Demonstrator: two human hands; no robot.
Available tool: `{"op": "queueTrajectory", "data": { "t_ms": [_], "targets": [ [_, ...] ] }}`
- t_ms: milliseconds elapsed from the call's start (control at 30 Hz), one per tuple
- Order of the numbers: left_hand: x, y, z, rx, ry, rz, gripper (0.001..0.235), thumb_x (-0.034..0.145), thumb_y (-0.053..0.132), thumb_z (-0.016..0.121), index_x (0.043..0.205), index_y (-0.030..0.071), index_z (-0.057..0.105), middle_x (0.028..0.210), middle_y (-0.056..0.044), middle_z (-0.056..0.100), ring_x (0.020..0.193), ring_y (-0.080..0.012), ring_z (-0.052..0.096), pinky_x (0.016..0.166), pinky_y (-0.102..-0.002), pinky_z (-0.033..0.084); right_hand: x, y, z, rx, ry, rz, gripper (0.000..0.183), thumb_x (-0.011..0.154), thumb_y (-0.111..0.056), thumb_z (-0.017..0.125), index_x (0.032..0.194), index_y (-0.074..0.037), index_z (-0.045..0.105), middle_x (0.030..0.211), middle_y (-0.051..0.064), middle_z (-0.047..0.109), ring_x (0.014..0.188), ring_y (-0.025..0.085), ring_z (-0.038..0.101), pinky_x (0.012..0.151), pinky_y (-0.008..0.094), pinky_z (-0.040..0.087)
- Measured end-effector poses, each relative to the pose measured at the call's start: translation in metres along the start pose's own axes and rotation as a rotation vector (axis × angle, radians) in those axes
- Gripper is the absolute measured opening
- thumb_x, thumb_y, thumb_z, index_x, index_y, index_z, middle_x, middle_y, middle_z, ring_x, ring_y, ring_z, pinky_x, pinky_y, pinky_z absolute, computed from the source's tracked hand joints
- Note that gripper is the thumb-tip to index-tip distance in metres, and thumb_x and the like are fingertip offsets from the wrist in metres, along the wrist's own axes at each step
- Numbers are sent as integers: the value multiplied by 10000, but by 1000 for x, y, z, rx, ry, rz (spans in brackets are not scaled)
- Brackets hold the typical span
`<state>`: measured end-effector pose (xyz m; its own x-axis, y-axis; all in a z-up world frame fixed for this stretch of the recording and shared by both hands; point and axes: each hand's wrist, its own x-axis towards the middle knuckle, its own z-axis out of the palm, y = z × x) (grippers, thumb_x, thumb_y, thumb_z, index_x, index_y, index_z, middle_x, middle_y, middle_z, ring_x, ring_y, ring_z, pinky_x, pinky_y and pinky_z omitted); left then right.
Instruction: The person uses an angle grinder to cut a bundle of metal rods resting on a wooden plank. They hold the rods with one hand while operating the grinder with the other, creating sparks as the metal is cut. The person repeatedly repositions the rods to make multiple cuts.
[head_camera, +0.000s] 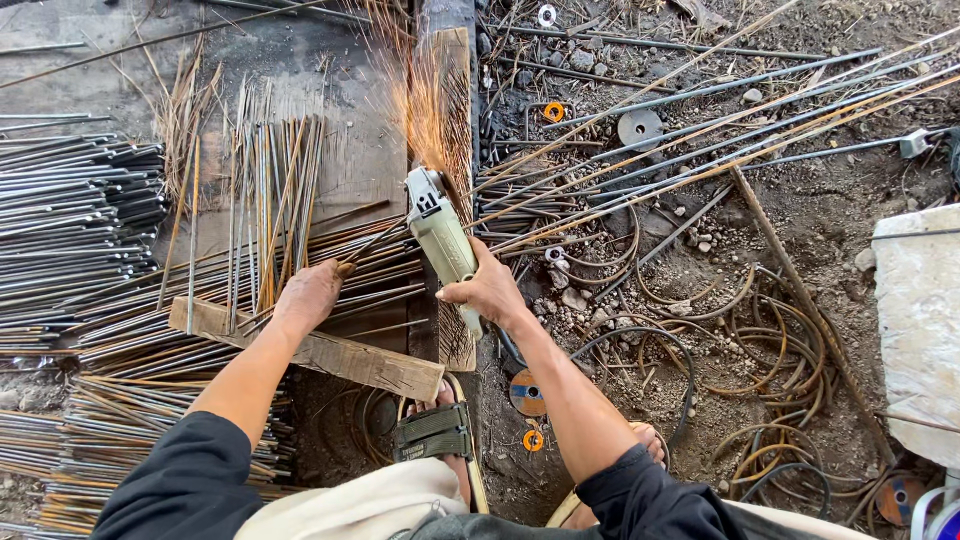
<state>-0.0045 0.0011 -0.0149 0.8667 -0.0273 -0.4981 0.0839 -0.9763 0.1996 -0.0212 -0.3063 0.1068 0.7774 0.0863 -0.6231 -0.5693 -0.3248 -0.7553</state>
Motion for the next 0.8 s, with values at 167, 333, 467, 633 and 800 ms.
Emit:
{"op": "queueTrajectory", "data": {
  "t_ms": [167, 333, 467, 633, 800],
  "targets": [
    [-1, 0, -2, -11, 1, -6, 261, 933, 319, 405, 923, 124, 578, 879, -199, 676, 941, -405, 639, 836, -499, 502, -5, 4, -1, 21, 2, 12, 998, 526, -294, 791, 1422, -141, 379, 1139, 284, 587, 1136, 431, 540, 968, 474, 399],
    [6, -6, 5, -2, -10, -18, 222, 914, 301, 434, 929, 133, 578, 882, -192, 675, 941, -404, 640, 834, -497, 505, -5, 9, -4, -10, -3, 27, 1004, 509, -349, 794, 1411, -169, 390, 1175, 270, 582, 1168, 439, 517, 981, 467, 396],
    [5, -7, 4, -29, -3, -17, 281, 939, 350, 416, 933, 123, 580, 891, -204, 670, 946, -411, 634, 836, -503, 503, -1, 12, -1, -30, -1, 35, 1007, 515, -363, 792, 1418, -191, 380, 1172, 266, 585, 1165, 429, 521, 975, 473, 398],
    [4, -3, 0, -25, -3, -15, 281, 945, 345, 402, 935, 130, 582, 893, -199, 672, 950, -402, 634, 840, -497, 504, 2, 8, -2, -13, 2, 3, 998, 528, -342, 795, 1422, -186, 379, 1154, 282, 588, 1149, 442, 532, 981, 464, 400],
    [7, -6, 5, -25, -12, -21, 267, 936, 314, 398, 937, 120, 581, 896, -203, 672, 953, -410, 633, 840, -498, 502, 1, 12, -2, -19, 2, 14, 1006, 515, -356, 809, 1416, -197, 389, 1159, 255, 596, 1149, 422, 540, 979, 448, 400]
  ]
}}
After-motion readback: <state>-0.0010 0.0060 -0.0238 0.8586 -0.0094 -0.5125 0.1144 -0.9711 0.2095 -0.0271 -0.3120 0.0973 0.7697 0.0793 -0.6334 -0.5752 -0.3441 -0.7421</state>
